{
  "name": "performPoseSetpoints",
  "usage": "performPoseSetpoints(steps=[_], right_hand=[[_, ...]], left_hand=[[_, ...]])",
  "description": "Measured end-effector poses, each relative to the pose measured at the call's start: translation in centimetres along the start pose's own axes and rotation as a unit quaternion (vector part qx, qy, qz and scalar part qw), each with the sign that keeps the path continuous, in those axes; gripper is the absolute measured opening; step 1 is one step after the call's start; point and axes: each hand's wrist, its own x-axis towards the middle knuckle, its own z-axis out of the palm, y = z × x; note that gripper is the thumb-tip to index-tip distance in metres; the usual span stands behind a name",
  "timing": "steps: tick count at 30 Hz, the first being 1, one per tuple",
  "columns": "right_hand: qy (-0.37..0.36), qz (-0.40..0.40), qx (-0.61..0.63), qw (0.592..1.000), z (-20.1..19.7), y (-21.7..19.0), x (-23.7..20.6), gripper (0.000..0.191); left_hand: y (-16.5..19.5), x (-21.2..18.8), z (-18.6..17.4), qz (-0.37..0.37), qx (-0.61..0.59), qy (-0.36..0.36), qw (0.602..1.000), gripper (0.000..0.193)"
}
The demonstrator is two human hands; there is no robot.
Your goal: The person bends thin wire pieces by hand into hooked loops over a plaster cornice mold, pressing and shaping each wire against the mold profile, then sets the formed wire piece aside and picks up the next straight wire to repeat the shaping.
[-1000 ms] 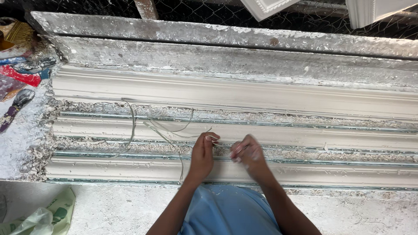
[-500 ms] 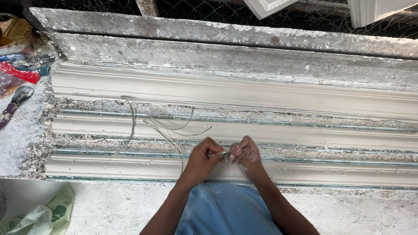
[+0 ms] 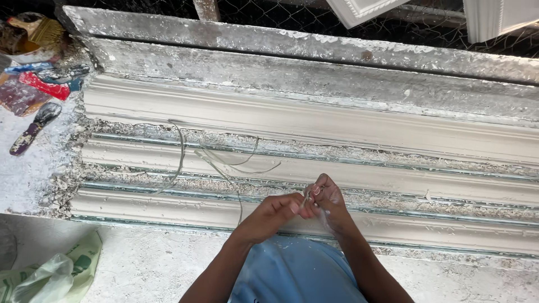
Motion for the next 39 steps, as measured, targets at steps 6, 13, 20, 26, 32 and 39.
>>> performPoseSetpoints(steps=[6,13,20,26,32,39], right_hand=[[-0.032,-0.087,0.037,0.995,2.8,-0.6,-0.4,0.025],[-0.047,0.015,-0.196,0.979,3.5,1.6,-1.7,0.018],[-0.058,-0.003,-0.32,0.946,2.5,0.1,-1.2,0.011],[0.081,0.159,-0.349,0.92,-0.4,-1.5,3.1,0.022],[0.117,0.208,-0.386,0.891,-0.9,-1.9,5.4,0.029],[0.182,0.059,-0.688,0.7,0.4,-2.6,6.0,0.048]], left_hand=[[-1.2,0.7,0.3,0.011,0.226,0.131,0.965,0.007],[-4.9,3.9,-4.4,0.199,0.319,0.364,0.852,0.012],[-5.4,3.4,-5.8,-0.003,0.337,0.402,0.851,0.033],[-4.1,-0.7,-8.2,-0.097,0.377,0.195,0.9,0.038],[-4.4,-1.8,-9.2,-0.043,0.609,0.329,0.721,0.024],[-4.5,-2.1,-8.8,-0.159,0.685,0.399,0.588,0.019]])
